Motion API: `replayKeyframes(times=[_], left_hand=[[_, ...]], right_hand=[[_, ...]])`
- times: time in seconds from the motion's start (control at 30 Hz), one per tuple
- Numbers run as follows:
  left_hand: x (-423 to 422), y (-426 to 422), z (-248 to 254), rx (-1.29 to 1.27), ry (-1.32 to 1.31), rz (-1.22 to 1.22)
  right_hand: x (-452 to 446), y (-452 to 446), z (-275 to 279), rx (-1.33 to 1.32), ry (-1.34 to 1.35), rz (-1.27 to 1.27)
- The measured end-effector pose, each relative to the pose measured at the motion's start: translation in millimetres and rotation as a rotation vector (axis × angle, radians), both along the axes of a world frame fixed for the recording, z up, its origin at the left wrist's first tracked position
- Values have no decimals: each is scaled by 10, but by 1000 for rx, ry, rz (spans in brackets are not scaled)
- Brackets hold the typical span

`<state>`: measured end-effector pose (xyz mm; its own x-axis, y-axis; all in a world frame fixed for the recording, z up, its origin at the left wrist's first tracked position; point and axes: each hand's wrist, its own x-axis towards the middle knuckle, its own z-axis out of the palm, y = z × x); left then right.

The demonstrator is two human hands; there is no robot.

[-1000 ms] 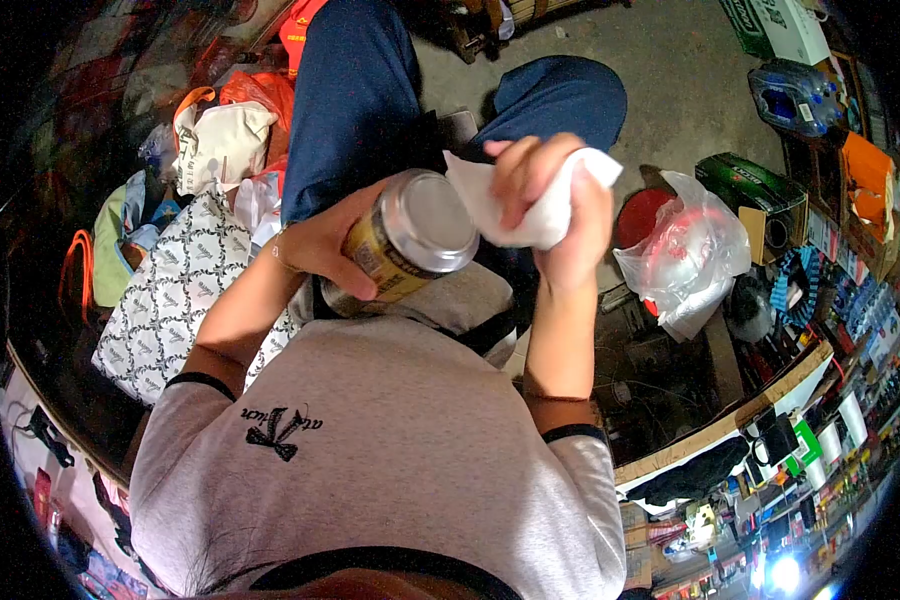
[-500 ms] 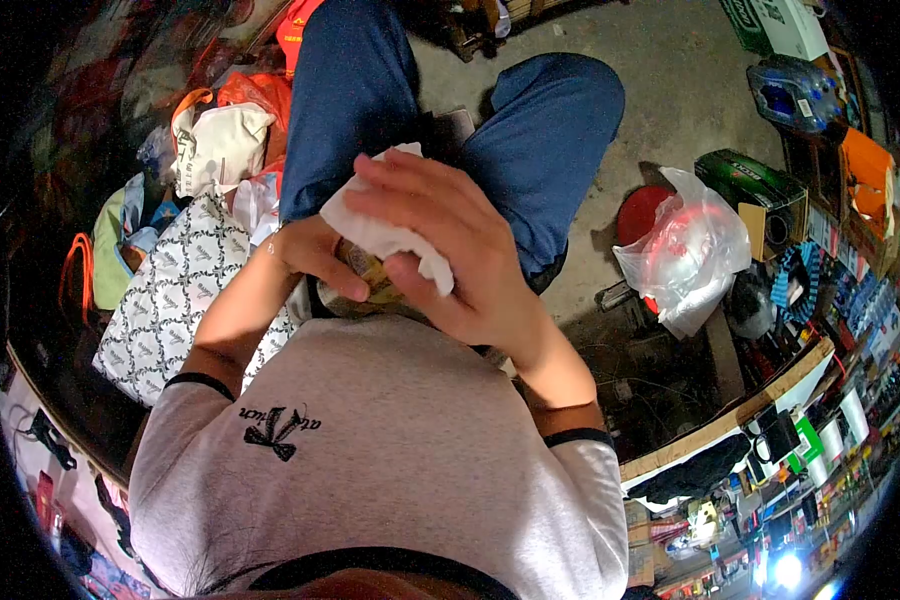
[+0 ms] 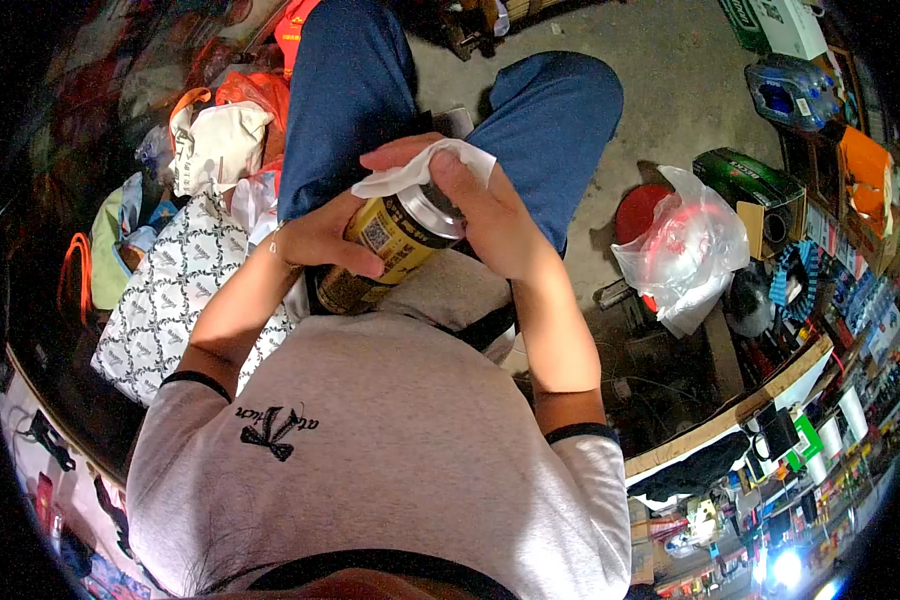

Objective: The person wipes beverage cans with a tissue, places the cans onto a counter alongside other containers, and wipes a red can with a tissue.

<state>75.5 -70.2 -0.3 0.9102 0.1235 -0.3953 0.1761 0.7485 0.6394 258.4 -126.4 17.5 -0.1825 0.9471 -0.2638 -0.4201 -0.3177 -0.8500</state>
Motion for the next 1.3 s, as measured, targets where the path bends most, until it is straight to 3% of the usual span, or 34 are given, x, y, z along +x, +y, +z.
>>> replayKeyframes(times=[0.47,0.53,0.57,0.63,0.67,0.93,1.1,1.23,1.3], left_hand=[[31,1,-32,-28,-5,-67],[25,9,-28,-26,3,-82],[17,8,-29,-13,3,-75],[28,21,16,1,3,-68],[51,42,57,30,-22,-69],[37,14,13,12,-92,-22],[29,7,3,4,-102,-19],[7,11,31,25,-84,-15],[-8,-1,14,38,-96,10]], right_hand=[[69,-1,-214,-38,135,85],[27,-68,-276,-356,332,-141],[16,-64,-297,-355,334,-139],[-12,-40,-314,-397,782,-182],[-36,-41,-284,-519,590,-249],[124,-81,-162,-232,516,-515],[171,-103,-82,-99,797,-473],[135,-105,-55,-53,805,-445],[113,-116,8,-175,408,-517]])
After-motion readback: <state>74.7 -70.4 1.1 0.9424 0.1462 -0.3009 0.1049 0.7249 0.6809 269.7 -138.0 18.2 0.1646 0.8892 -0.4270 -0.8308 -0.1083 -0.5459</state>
